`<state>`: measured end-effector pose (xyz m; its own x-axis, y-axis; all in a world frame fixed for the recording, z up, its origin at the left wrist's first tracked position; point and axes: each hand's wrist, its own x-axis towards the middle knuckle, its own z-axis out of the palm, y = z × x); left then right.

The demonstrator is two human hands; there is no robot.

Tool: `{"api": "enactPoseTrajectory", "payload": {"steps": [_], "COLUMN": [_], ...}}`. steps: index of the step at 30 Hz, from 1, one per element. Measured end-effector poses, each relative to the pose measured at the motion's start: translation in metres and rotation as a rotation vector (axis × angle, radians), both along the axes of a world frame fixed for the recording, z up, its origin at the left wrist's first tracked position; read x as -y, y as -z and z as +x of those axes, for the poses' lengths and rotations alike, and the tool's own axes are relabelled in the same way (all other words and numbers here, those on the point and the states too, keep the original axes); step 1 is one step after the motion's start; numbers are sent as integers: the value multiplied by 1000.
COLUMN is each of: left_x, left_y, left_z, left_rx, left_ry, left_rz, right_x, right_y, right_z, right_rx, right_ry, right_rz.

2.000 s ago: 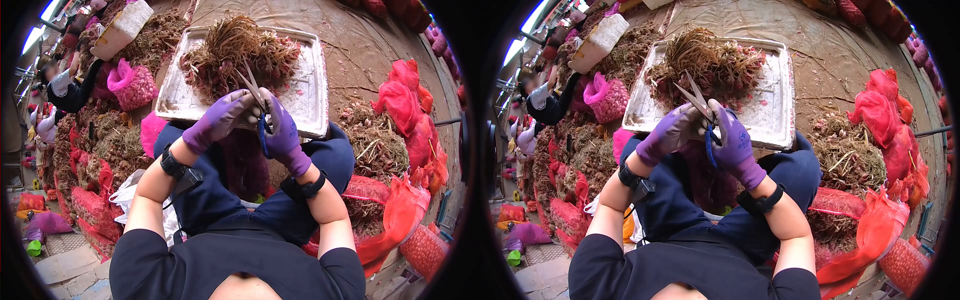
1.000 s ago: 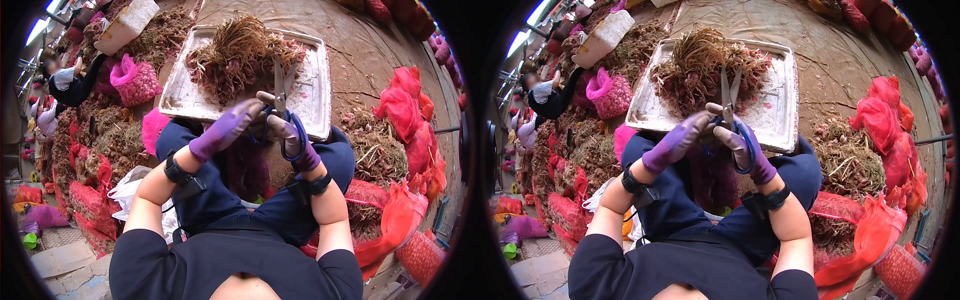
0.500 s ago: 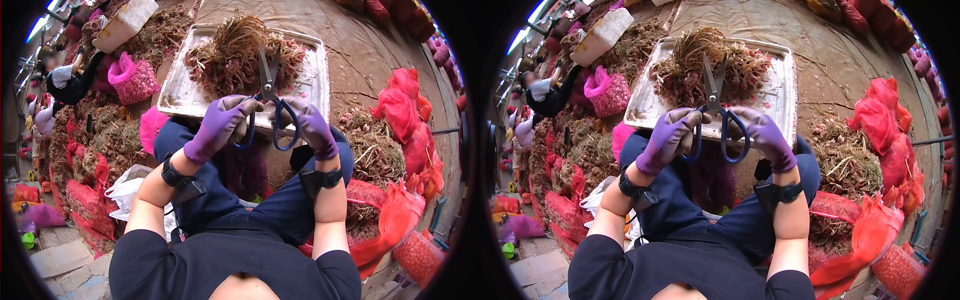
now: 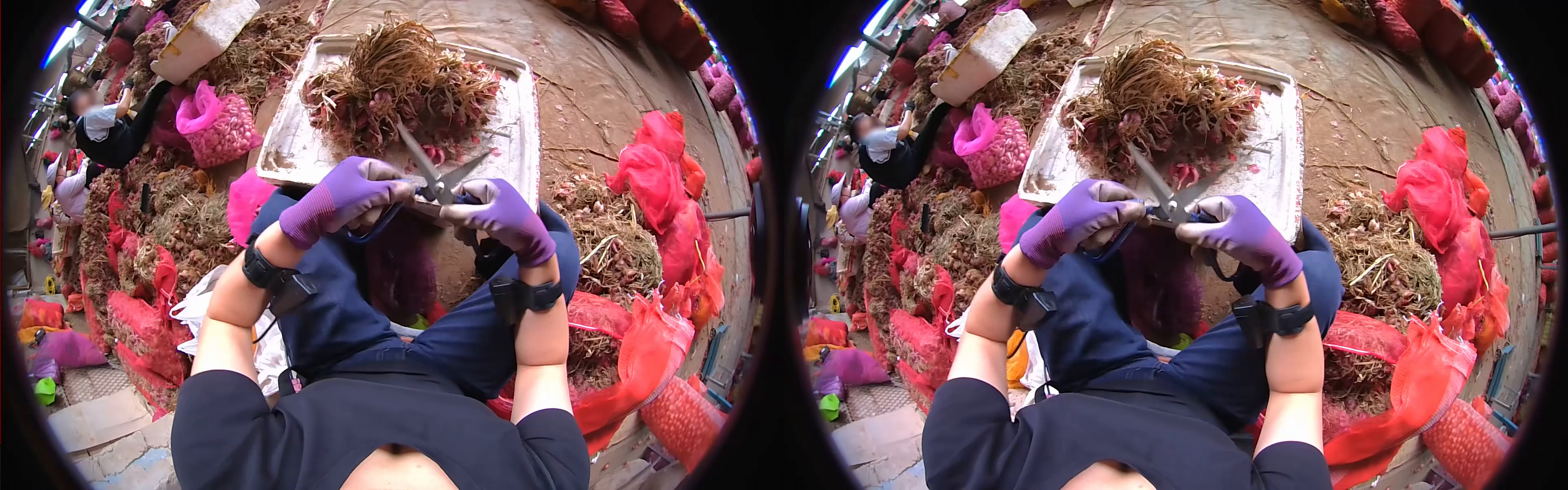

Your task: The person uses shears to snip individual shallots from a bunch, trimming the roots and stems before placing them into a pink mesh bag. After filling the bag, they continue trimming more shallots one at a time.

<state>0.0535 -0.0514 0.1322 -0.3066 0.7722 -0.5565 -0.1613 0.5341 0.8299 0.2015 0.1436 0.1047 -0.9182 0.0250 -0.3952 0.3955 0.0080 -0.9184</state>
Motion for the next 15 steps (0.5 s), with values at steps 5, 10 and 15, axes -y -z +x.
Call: {"api": "enactPoseTrajectory", "payload": {"steps": [5,10,15], "left_x": [6,-5,0], "left_y": [13,53,40], "left_z": [-1,10,-17], "left_rx": [29,53,93], "left_ry": [-128,-326,-296], "left_rz": [95,181,270], "right_x": [4,21,17], "right_y": [16,37,39], "right_z": [-5,-14,-16], "right_rx": [-32,-64,-111], "right_ry": [96,296,253], "right_rz": [-199,-392,-415]}}
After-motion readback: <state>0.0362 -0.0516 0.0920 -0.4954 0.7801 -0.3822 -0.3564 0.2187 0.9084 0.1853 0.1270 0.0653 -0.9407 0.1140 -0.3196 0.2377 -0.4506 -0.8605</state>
